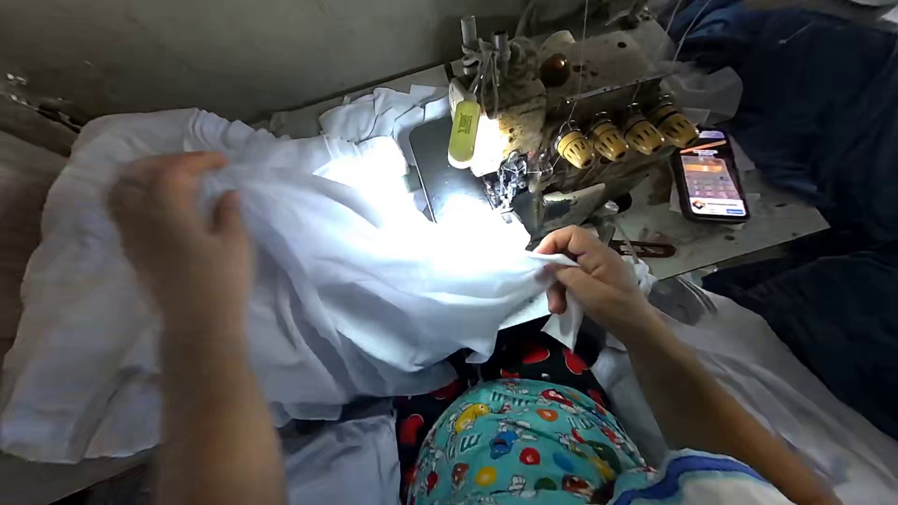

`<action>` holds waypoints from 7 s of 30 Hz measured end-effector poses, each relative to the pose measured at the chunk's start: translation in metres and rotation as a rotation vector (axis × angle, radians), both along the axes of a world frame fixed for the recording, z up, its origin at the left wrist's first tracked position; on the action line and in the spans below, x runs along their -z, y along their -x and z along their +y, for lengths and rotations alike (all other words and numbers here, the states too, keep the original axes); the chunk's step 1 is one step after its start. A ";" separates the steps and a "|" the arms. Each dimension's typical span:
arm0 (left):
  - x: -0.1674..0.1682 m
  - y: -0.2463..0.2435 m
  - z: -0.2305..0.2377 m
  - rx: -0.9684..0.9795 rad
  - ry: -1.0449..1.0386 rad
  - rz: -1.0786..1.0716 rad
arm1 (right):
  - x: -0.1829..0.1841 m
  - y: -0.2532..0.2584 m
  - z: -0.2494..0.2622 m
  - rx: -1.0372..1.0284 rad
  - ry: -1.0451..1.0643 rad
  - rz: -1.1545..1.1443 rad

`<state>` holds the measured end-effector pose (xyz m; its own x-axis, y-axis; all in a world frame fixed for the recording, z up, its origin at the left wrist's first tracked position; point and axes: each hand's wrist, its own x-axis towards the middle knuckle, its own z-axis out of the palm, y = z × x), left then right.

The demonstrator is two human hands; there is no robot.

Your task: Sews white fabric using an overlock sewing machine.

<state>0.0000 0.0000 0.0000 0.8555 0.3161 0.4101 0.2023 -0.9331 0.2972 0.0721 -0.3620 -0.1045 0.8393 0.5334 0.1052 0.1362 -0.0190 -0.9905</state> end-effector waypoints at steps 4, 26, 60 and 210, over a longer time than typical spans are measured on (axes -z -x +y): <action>0.058 -0.012 -0.121 0.471 0.189 -0.052 | 0.002 0.004 0.002 0.018 0.083 -0.159; 0.053 -0.018 -0.203 0.806 0.687 -0.006 | -0.027 0.010 -0.034 0.083 0.012 -0.480; 0.108 -0.048 -0.169 0.389 0.185 0.031 | 0.007 -0.024 0.022 0.167 0.421 -0.156; 0.129 -0.024 -0.196 0.327 0.145 -0.119 | 0.055 -0.002 0.019 0.266 0.063 -0.369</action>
<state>0.0239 -0.1965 -0.1293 0.8701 0.0959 0.4835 -0.1434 -0.8892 0.4345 0.0743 -0.3425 -0.1595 0.8603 0.3192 0.3975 0.4623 -0.1596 -0.8723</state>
